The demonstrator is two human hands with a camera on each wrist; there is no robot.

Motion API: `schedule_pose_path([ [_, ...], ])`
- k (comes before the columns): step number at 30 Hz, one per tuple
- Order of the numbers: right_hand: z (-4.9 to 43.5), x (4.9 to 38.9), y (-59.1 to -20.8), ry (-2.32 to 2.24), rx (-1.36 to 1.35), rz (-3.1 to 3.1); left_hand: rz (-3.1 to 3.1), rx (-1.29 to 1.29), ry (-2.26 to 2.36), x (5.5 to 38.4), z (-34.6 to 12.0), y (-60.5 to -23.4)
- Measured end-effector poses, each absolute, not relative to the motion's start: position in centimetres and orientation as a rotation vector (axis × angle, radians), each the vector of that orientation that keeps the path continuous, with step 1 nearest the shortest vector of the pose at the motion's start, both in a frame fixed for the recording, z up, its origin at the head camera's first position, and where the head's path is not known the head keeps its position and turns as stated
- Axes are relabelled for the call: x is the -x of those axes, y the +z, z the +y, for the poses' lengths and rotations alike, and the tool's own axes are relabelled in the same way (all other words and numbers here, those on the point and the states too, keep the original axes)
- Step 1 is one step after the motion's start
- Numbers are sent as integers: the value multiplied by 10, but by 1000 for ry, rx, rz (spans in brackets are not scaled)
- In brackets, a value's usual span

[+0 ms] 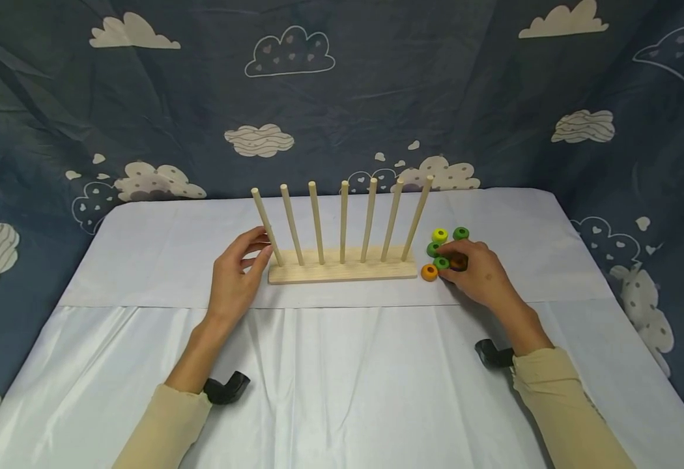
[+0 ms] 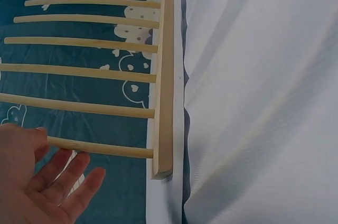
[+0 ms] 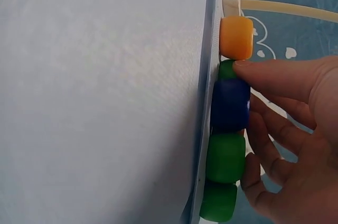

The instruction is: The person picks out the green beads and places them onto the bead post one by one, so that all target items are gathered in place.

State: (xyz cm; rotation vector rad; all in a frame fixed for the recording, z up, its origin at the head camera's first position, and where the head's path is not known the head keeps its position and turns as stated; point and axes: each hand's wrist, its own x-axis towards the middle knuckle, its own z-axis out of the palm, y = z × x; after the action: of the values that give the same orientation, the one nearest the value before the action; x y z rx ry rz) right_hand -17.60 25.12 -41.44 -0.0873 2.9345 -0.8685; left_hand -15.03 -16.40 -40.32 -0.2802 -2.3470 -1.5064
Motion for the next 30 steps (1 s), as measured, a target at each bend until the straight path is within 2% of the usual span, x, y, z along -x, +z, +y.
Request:
schedule_pose_path([
  [30,249,174,-398,-1364,135,2929,-2246,284,-1547,155,-159,-403],
])
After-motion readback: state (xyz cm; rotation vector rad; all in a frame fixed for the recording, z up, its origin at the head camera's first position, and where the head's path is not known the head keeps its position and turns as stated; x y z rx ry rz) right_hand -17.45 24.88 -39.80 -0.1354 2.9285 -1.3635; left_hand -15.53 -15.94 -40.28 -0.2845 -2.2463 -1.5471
